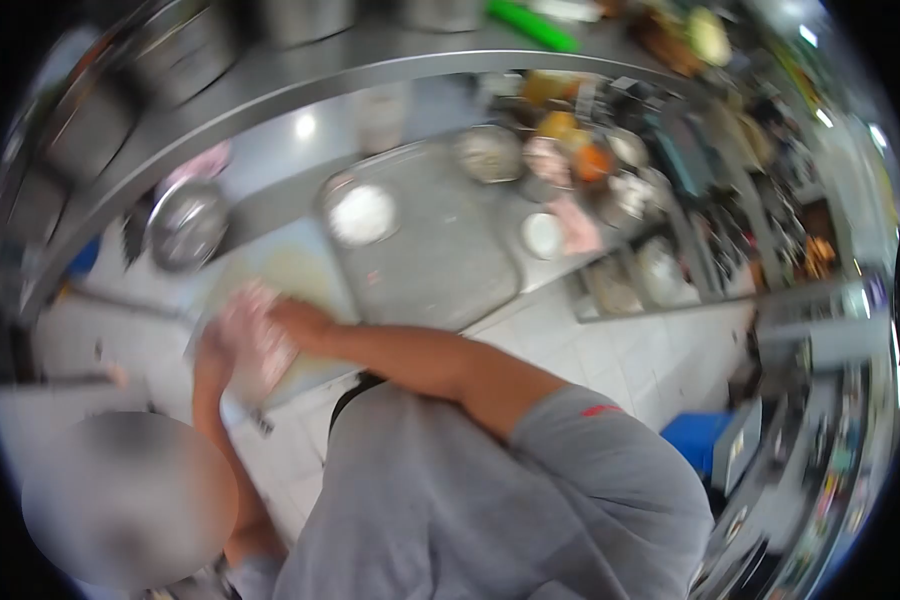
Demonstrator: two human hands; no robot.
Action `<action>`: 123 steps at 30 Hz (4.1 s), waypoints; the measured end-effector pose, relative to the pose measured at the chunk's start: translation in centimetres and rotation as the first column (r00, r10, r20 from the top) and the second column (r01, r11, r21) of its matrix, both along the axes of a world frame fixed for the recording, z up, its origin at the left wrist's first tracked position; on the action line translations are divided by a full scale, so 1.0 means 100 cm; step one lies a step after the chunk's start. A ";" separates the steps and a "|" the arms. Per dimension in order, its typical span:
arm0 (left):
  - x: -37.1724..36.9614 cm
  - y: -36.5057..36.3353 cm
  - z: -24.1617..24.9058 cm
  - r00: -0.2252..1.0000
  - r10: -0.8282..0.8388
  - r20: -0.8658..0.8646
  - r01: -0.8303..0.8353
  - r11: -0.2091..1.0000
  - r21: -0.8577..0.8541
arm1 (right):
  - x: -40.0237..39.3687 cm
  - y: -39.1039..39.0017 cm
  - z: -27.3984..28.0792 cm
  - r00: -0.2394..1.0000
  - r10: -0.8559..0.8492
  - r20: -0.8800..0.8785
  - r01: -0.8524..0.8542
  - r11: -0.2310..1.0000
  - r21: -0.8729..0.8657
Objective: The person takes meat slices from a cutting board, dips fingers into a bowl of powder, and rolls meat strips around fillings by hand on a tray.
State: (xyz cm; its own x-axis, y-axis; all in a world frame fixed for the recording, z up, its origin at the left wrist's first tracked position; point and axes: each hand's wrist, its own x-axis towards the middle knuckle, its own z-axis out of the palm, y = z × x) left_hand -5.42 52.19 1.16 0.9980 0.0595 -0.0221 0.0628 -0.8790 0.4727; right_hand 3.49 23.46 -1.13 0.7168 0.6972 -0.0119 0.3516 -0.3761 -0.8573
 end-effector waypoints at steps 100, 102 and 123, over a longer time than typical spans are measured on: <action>0.002 -0.013 0.085 0.814 0.536 -0.223 -0.500 0.452 -0.739 | 0.038 -0.002 0.093 0.976 0.085 -0.201 -0.098 0.993 -0.059; 0.001 -0.035 0.064 0.807 0.591 0.017 -0.488 0.682 -0.544 | 0.045 -0.002 0.083 0.918 0.044 -0.395 -0.054 0.998 -0.015; -0.007 -0.113 0.086 0.970 0.242 0.027 -0.171 0.752 -0.636 | 0.044 -0.017 0.099 0.996 0.038 -0.081 -0.052 0.981 -0.187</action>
